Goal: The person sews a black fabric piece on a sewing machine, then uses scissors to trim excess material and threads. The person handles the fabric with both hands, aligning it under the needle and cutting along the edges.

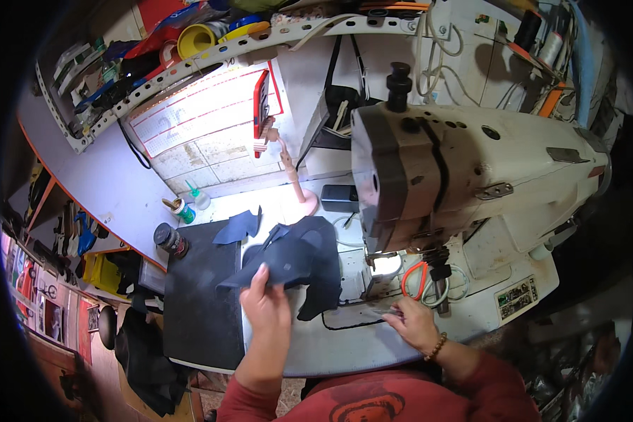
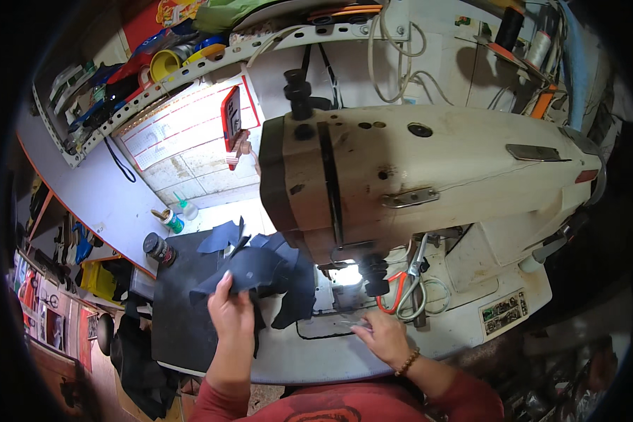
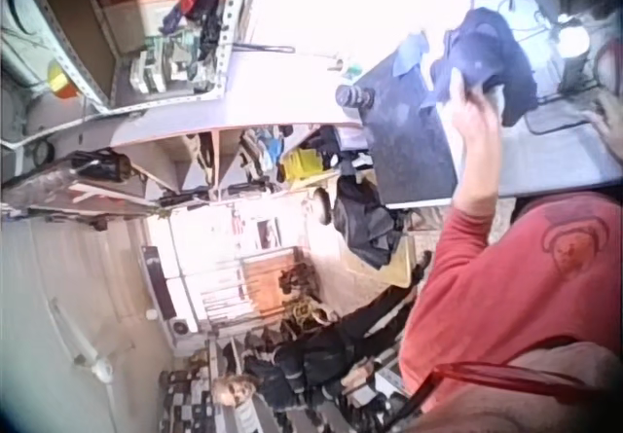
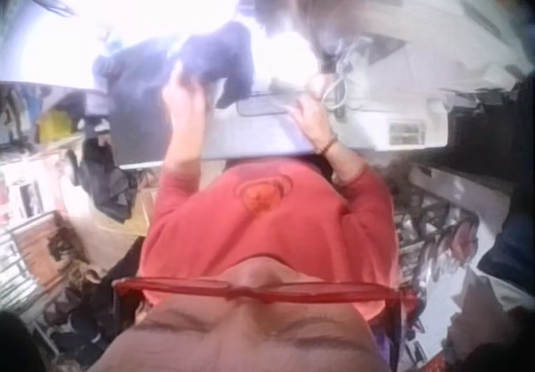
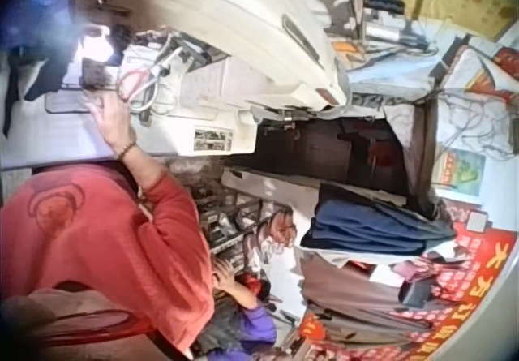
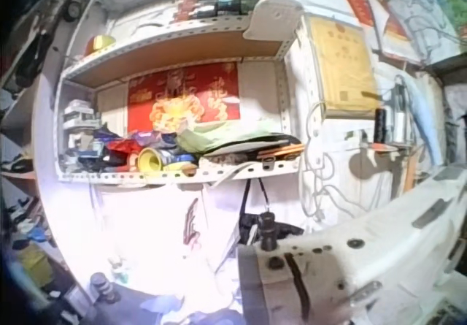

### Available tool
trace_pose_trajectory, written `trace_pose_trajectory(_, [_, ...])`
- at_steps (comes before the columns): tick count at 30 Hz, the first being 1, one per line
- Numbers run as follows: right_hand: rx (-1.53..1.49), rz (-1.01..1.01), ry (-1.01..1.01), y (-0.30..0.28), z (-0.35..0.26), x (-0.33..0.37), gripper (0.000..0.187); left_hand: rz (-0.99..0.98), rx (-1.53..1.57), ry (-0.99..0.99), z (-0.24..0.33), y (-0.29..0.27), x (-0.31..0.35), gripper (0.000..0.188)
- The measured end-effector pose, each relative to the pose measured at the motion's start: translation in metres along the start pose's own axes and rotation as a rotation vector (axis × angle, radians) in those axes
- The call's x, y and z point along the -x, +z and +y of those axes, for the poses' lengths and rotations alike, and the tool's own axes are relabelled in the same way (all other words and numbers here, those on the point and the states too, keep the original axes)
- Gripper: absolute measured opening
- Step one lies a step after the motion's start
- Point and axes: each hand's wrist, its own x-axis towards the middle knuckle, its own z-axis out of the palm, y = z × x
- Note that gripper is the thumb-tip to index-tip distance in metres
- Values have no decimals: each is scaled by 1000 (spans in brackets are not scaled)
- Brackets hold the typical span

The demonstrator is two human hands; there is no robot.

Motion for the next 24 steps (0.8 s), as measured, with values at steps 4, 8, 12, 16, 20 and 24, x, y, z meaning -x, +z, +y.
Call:
trace_pose_trajectory(4, [195, 202, -202, -30, 22, 13, 46, -20, -58, -189, -43, 39, -20, 6])
trace_pose_trajectory(8, [313, 482, -215, -93, 31, 23, 41, -140, -9, -329, -81, 61, -10, 7])
trace_pose_trajectory(12, [217, 556, -227, -122, 27, 19, 35, -221, 8, -323, -94, 63, 7, 9])
trace_pose_trajectory(16, [150, 452, -309, -100, 9, 1, 33, -236, -50, -359, -93, 59, 14, 13])
trace_pose_trajectory(20, [24, 396, -387, -75, -5, -27, 33, -248, -154, -318, -94, 58, 13, 14])
trace_pose_trajectory(24, [-375, 322, -226, -60, 9, -81, 30, -326, -128, -289, -101, 61, 11, 14])
